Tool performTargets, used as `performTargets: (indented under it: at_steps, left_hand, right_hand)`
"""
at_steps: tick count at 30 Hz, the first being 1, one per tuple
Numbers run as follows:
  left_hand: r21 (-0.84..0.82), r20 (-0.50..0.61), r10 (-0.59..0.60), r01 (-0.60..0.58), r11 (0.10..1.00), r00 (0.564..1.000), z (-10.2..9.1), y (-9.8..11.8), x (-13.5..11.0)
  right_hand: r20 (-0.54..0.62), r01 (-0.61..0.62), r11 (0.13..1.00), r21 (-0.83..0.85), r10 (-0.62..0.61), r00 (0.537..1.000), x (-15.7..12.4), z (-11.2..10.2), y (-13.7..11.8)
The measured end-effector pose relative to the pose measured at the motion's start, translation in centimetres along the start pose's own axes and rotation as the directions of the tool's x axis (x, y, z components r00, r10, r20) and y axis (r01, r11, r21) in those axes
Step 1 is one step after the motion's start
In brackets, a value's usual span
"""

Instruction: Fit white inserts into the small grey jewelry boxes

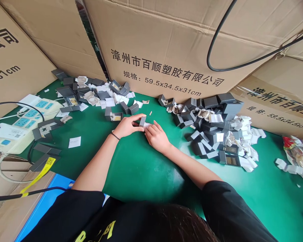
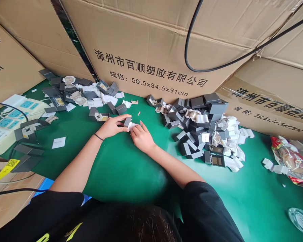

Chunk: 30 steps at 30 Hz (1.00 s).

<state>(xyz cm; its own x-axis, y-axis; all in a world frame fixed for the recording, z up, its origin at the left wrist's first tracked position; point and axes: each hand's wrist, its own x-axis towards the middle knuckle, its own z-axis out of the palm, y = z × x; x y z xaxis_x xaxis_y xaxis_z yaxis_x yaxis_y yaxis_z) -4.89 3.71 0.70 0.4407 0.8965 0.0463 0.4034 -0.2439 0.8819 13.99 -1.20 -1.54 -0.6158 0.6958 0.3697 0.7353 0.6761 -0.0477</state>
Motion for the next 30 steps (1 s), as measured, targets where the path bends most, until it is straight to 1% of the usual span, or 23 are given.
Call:
performTargets:
  at_steps: [3, 6, 8, 9, 10, 11, 12, 13, 14, 15, 16, 17, 18, 19, 21, 23, 24, 25, 27, 30]
  left_hand:
    - [0.022, -0.003, 0.004, -0.004, 1.0, 1.0, 0.1, 0.0, 0.0]
    - [0.012, -0.01, 0.006, -0.006, 1.0, 1.0, 0.2, -0.2, 0.0]
    - [-0.018, -0.016, 0.001, -0.001, 1.0, 1.0, 0.3, -0.4, 0.0]
    - [-0.04, -0.016, -0.001, 0.0, 0.999, 1.0, 0.3, -0.5, 0.0]
    - [-0.064, -0.011, 0.0, -0.001, 0.998, 1.0, 0.4, -0.6, 0.0]
    - [-0.09, -0.002, 0.007, -0.007, 0.996, 1.0, 0.4, -0.6, 0.1]
    - [-0.118, 0.009, 0.021, -0.02, 0.993, 1.0, 0.5, -0.5, 0.0]
    - [-0.146, 0.024, 0.042, -0.038, 0.989, 0.999, 0.6, -0.3, 0.0]
    - [-0.171, 0.041, 0.067, -0.059, 0.983, 0.997, 0.7, 0.0, 0.0]
    - [-0.191, 0.06, 0.091, -0.078, 0.978, 0.994, 0.9, 0.3, -0.1]
    - [-0.205, 0.078, 0.113, -0.095, 0.974, 0.991, 1.1, 0.6, -0.2]
    - [-0.218, 0.093, 0.131, -0.108, 0.97, 0.987, 1.4, 0.9, -0.3]
    - [-0.231, 0.099, 0.146, -0.12, 0.965, 0.984, 1.7, 1.2, -0.3]
    - [-0.243, 0.093, 0.16, -0.134, 0.961, 0.983, 2.0, 1.4, -0.4]
    - [-0.268, 0.056, 0.186, -0.165, 0.949, 0.981, 2.7, 1.6, -0.4]
    - [-0.298, -0.009, 0.187, -0.181, 0.937, 0.982, 3.5, 1.7, -0.2]
    - [-0.309, -0.044, 0.165, -0.171, 0.936, 0.985, 3.9, 1.6, -0.1]
    - [-0.314, -0.074, 0.129, -0.146, 0.938, 0.989, 4.2, 1.6, -0.1]
    - [-0.305, -0.101, 0.018, -0.048, 0.951, 0.995, 4.7, 1.7, 0.0]
    - [-0.285, -0.032, -0.182, 0.165, 0.944, 0.983, 5.0, 1.9, 0.0]
  right_hand:
    - [0.028, -0.037, 0.999, 0.023, 0.037, 0.999, -0.3, 0.1, -0.8]
    - [0.033, -0.084, 0.992, 0.093, 0.082, 0.996, -0.5, 0.0, -1.1]
    - [0.011, -0.107, 0.973, 0.202, 0.107, 0.994, -0.6, -0.3, -0.7]
    - [-0.015, -0.132, 0.95, 0.284, 0.143, 0.99, -0.6, -0.5, -0.3]
    - [-0.046, -0.177, 0.909, 0.379, 0.209, 0.977, -0.6, -0.7, 0.1]
    - [-0.066, -0.239, 0.845, 0.478, 0.306, 0.95, -0.6, -0.9, 0.6]
    - [-0.059, -0.317, 0.755, 0.574, 0.424, 0.904, -0.6, -1.0, 1.1]
    - [-0.009, -0.398, 0.639, 0.658, 0.535, 0.845, -0.5, -1.2, 1.6]
    - [0.079, -0.469, 0.508, 0.722, 0.613, 0.786, -0.5, -1.3, 2.0]
    - [0.194, -0.523, 0.373, 0.766, 0.642, 0.742, -0.4, -1.4, 2.4]
    - [0.313, -0.56, 0.244, 0.792, 0.625, 0.715, -0.4, -1.5, 2.7]
    - [0.414, -0.58, 0.129, 0.804, 0.578, 0.703, -0.4, -1.5, 3.0]
    - [0.491, -0.588, 0.029, 0.809, 0.517, 0.701, -0.4, -1.6, 3.2]
    - [0.548, -0.591, -0.054, 0.805, 0.451, 0.704, -0.4, -1.7, 3.3]
    - [0.617, -0.597, -0.171, 0.783, 0.334, 0.713, -0.5, -1.7, 3.5]
    - [0.635, -0.593, -0.228, 0.772, 0.285, 0.718, -0.6, -1.6, 3.5]
    - [0.627, -0.578, -0.241, 0.779, 0.301, 0.719, -0.6, -1.5, 3.4]
    - [0.605, -0.553, -0.246, 0.796, 0.344, 0.718, -0.7, -1.3, 3.3]
    - [0.545, -0.498, -0.229, 0.836, 0.446, 0.71, -0.7, -0.8, 3.1]
    - [0.465, -0.456, -0.156, 0.876, 0.525, 0.713, -0.6, -0.3, 2.7]
